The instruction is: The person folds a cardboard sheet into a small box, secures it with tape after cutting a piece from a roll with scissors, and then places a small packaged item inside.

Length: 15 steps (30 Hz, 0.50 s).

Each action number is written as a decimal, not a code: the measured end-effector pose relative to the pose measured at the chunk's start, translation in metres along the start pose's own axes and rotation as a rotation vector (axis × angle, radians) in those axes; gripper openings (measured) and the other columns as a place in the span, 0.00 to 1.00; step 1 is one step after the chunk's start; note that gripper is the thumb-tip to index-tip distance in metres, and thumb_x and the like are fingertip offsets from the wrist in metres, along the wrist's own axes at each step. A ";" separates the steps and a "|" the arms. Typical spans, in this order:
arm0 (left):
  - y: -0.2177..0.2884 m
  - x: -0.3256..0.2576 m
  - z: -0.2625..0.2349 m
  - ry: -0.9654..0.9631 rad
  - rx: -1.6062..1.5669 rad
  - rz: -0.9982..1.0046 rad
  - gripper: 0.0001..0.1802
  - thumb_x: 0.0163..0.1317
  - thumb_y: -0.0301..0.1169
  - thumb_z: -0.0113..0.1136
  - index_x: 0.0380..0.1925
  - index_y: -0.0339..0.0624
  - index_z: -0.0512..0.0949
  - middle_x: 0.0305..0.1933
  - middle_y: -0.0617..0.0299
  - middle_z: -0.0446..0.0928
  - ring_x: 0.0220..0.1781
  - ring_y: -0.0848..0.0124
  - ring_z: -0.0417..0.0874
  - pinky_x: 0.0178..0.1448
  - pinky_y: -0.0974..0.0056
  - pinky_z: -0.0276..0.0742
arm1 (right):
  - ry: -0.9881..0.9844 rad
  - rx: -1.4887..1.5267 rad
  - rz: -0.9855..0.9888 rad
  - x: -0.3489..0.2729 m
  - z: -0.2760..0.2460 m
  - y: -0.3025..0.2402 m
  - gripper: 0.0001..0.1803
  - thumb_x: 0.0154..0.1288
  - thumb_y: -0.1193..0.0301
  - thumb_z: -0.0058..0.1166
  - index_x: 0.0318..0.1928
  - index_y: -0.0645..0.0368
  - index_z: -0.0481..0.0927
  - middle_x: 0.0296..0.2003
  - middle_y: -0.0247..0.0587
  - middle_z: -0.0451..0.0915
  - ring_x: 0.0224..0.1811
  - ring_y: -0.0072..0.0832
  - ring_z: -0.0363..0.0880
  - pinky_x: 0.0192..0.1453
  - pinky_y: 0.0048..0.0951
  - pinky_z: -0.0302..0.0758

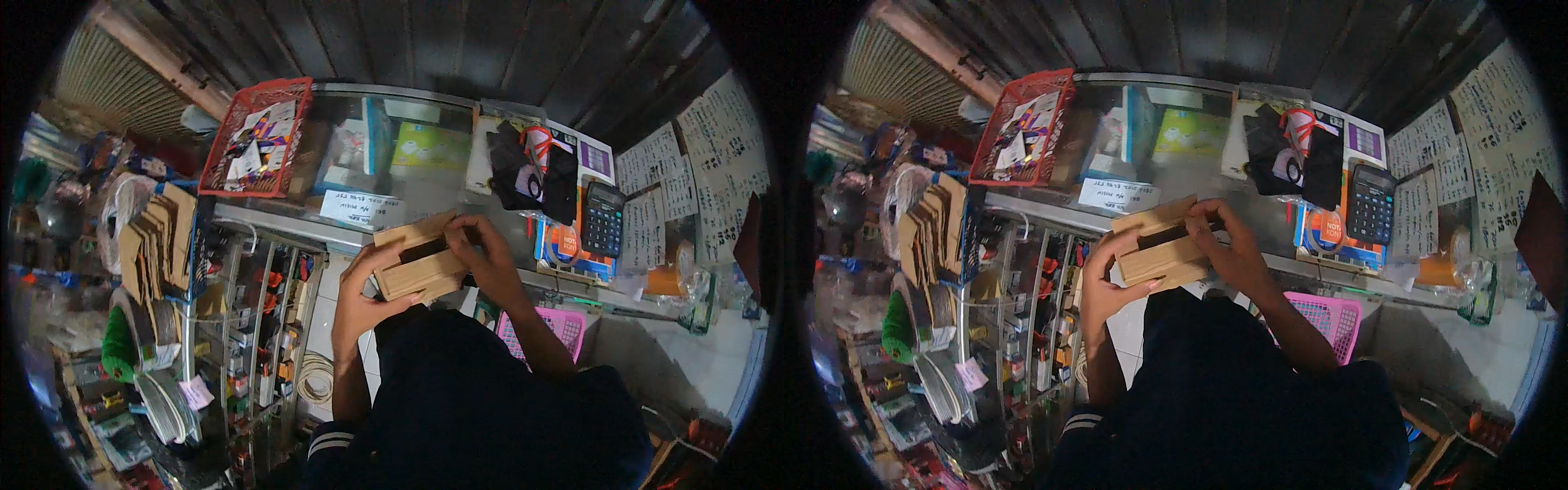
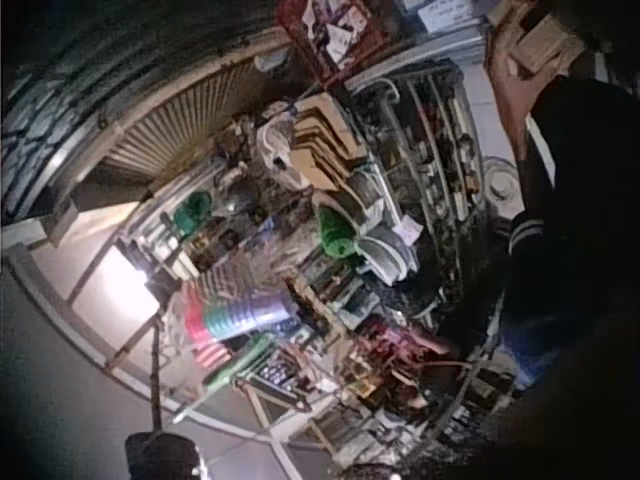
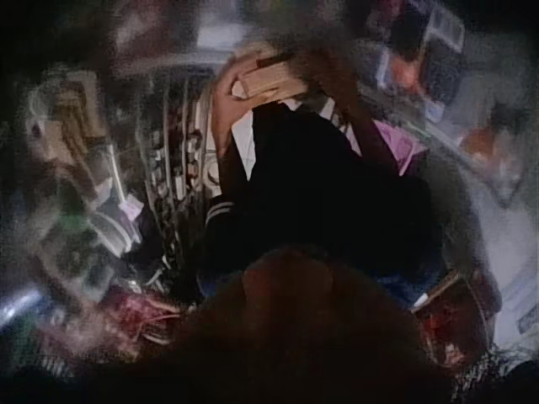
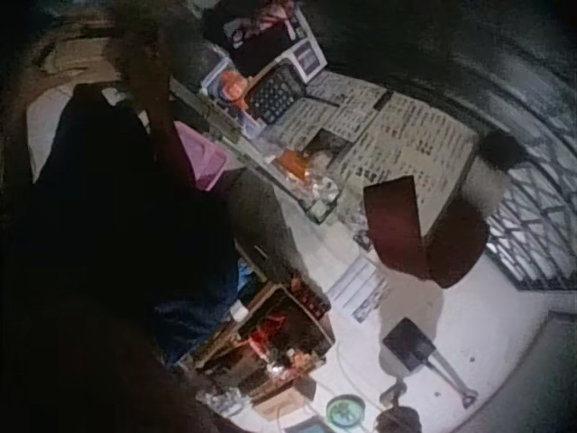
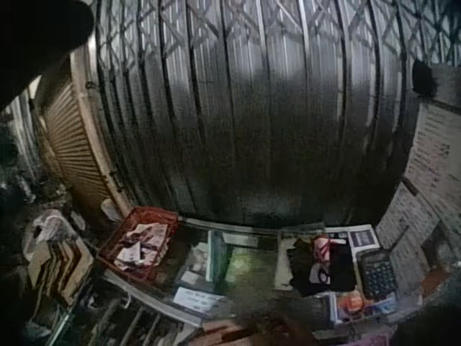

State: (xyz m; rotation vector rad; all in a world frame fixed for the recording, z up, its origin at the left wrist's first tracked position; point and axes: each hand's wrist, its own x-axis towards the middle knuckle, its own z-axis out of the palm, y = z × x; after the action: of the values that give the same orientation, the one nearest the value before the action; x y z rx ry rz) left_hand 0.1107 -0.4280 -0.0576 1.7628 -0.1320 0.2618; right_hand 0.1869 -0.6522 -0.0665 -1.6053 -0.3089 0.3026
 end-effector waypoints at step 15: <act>0.039 0.002 -0.019 0.089 0.158 0.285 0.29 0.43 0.26 0.81 0.50 0.42 0.84 0.65 0.45 0.75 0.65 0.50 0.79 0.68 0.51 0.74 | -0.195 0.095 -0.276 0.031 0.011 -0.055 0.12 0.76 0.69 0.50 0.53 0.61 0.79 0.45 0.40 0.83 0.50 0.25 0.80 0.60 0.30 0.74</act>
State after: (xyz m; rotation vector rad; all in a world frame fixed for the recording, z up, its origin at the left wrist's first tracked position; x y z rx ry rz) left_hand 0.1014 -0.4172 -0.0168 1.8838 -0.3059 0.5694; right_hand 0.2109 -0.6275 -0.0122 -1.4213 -0.6501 0.2567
